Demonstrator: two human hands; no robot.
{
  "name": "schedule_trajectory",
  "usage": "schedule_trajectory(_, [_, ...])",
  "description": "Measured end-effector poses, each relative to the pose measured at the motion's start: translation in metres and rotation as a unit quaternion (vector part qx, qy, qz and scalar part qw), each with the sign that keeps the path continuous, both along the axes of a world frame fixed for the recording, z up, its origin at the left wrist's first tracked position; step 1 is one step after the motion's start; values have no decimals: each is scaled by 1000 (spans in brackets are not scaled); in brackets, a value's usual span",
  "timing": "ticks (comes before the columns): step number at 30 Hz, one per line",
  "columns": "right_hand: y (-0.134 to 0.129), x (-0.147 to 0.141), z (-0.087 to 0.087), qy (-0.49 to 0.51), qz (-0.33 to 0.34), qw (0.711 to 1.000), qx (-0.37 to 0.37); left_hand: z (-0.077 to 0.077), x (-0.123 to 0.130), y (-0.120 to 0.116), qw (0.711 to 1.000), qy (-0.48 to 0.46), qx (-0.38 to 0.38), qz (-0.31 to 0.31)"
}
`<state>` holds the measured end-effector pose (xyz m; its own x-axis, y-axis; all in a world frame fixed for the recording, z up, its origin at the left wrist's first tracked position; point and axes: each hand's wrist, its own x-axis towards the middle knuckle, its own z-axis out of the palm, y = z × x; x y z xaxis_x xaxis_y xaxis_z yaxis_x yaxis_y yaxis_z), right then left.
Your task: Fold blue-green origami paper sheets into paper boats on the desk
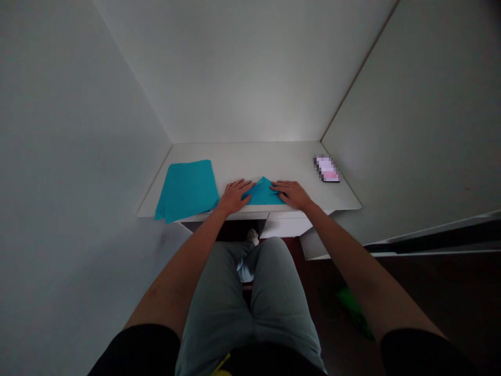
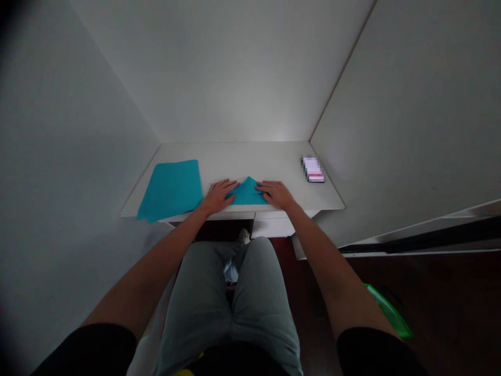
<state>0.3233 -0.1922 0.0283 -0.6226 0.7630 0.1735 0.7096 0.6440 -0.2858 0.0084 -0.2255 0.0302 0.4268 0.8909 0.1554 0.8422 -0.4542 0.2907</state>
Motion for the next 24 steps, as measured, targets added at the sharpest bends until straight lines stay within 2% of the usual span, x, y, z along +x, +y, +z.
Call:
schedule_trajectory(3, [-4, -3, 0, -7, 3, 1000, 1, 2, 2, -1, 998, 20, -7, -59])
schedule_trajectory(5, [-7, -5, 1, 1, -3, 1000, -1, 2, 3, -2, 997, 26, -8, -71])
schedule_trajectory(11, [-7, -31, 3, -7, -44, 999, 0, 1, 3, -1, 998, 25, -4, -66])
schedule_trajectory(16, [4, -64, -10, -26, -60, 997, -35, -1, 3, 1, 998, 28, -8, -63])
schedule_trajectory(20, [14, -70, -20, -44, -66, 996, -46, -2, 3, 2, 998, 19, -4, -51])
schedule_trajectory(24, [20, -68, -18, -59, -81, 994, -48, -2, 3, 2, 999, 12, 1, -53])
